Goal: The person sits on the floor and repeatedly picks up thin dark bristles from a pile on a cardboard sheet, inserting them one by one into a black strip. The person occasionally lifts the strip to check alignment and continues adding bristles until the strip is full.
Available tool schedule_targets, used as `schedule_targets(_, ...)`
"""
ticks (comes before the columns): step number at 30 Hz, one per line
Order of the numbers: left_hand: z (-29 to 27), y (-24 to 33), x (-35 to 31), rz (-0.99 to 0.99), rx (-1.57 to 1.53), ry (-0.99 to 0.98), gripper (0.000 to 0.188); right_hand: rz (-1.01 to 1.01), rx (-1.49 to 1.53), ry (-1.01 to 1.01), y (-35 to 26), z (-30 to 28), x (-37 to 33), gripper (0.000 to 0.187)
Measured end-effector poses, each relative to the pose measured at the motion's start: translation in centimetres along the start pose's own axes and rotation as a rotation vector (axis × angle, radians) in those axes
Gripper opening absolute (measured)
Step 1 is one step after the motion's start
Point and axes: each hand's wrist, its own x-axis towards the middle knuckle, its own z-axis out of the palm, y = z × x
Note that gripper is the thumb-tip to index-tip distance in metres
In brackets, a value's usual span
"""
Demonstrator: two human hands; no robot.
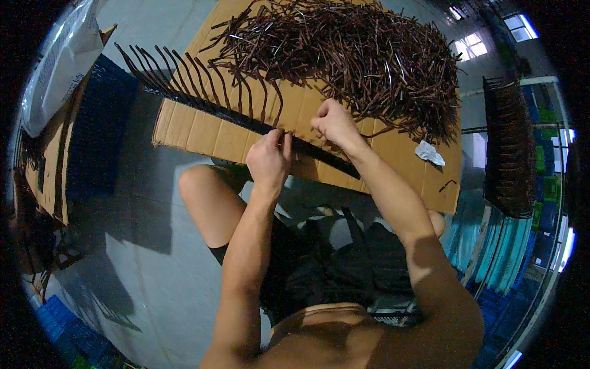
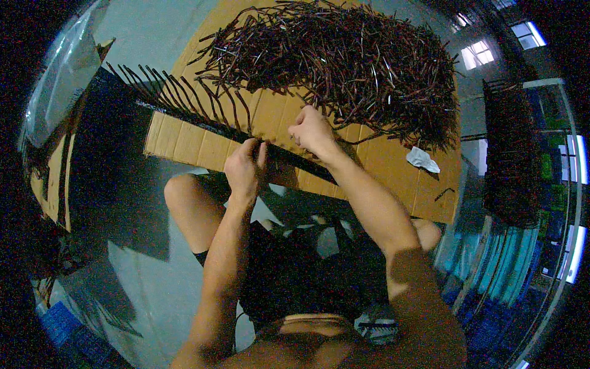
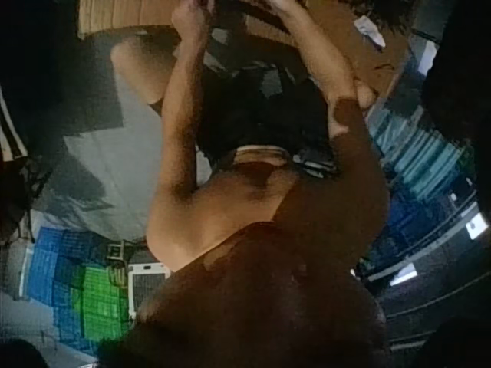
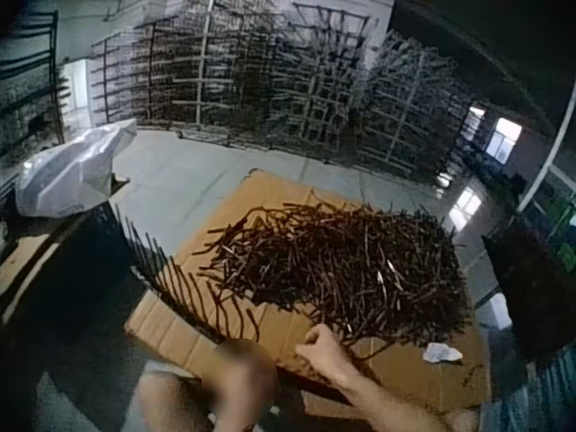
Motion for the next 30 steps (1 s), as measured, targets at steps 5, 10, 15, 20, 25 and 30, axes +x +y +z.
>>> schedule_targets(5, 0.3, 0.4, 0.2, 0.057, -0.004, 0.021, 0.014, -0.201, 0.513, 0.045, -0.4, 1.4, -2.4, 0.043)
schedule_targets(10, 0.4, 0.6, 0.3, 0.063, -0.016, 0.007, 0.015, -0.482, 0.457, 0.116, 0.7, 3.3, -1.8, 0.017)
schedule_targets(15, 0.5, 0.3, 0.2, 0.04, 0.03, -0.029, 0.014, -0.477, 0.287, 0.178, 0.7, 3.8, -2.6, 0.018)
schedule_targets(20, 0.6, 0.6, 0.3, 0.03, 0.008, -0.034, 0.014, -0.486, 0.345, 0.173, 1.0, 3.7, -2.5, 0.021)
schedule_targets(25, 0.8, -0.4, -0.2, 0.01, 0.003, -0.058, 0.014, -0.572, 0.013, 0.038, -0.5, 2.8, -3.6, 0.019)
schedule_targets(30, -0.3, 0.1, 0.3, -0.083, 0.076, 0.003, 0.017, -0.362, 0.14, -0.279, -1.4, -0.4, 2.3, 0.018)
